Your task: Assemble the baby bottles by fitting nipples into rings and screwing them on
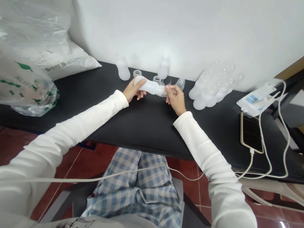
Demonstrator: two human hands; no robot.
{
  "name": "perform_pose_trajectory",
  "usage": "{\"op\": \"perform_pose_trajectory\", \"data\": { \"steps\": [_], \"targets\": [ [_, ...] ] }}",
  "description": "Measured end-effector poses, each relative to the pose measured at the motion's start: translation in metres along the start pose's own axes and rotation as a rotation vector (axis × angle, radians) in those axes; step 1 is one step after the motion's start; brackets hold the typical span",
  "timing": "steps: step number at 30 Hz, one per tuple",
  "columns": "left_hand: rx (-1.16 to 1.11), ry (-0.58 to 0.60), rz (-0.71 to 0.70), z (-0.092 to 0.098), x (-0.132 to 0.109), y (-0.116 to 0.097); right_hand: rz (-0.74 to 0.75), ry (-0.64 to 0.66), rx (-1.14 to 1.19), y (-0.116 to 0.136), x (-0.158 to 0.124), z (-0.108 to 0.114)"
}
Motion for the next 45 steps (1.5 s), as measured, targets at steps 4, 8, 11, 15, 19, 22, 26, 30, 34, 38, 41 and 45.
{"op": "perform_pose_trajectory", "data": {
  "steps": [4,8,11,15,19,22,26,30,34,38,41,45],
  "targets": [
    [0.016,0.079,-0.066,-0.008,-0.009,-0.008,-0.038,-0.024,-0.009,-0.01,0.001,0.006],
    [0.047,0.101,-0.149,-0.011,-0.015,-0.015,-0.043,-0.054,-0.017,-0.015,0.002,0.01],
    [0.047,0.032,-0.134,-0.006,-0.013,-0.012,-0.05,-0.035,-0.053,-0.012,0.001,0.006],
    [0.011,-0.082,-0.014,0.006,-0.002,0.002,0.054,0.02,-0.137,0.001,-0.003,-0.003],
    [-0.018,-0.144,0.047,0.014,0.007,0.011,0.235,0.063,-0.304,0.015,-0.008,-0.009],
    [-0.011,-0.135,0.044,0.015,0.007,0.011,0.257,0.068,-0.343,0.018,-0.01,-0.009],
    [0.022,-0.101,0.035,0.014,0.005,0.011,0.339,0.081,-0.413,0.029,-0.013,-0.012],
    [0.058,-0.056,0.028,0.013,0.004,0.011,0.462,0.067,-0.515,0.041,-0.018,-0.014],
    [0.042,-0.047,0.05,0.011,0.005,0.011,0.406,0.058,-0.415,0.034,-0.016,-0.011],
    [0.035,-0.063,0.002,0.008,0.001,0.004,0.282,0.042,-0.151,0.021,-0.009,-0.006],
    [0.053,-0.064,-0.107,0.007,-0.003,-0.003,0.216,0.028,-0.022,0.018,-0.007,-0.004],
    [0.141,-0.002,-0.247,0.009,-0.002,-0.006,0.13,0.051,0.1,0.019,-0.008,-0.002]
  ]
}}
Point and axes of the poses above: each hand's wrist, its own x-axis towards the middle knuckle, its own z-axis out of the back of the hand, y = z × x, the point moved 7 cm from there along x, towards the middle knuckle
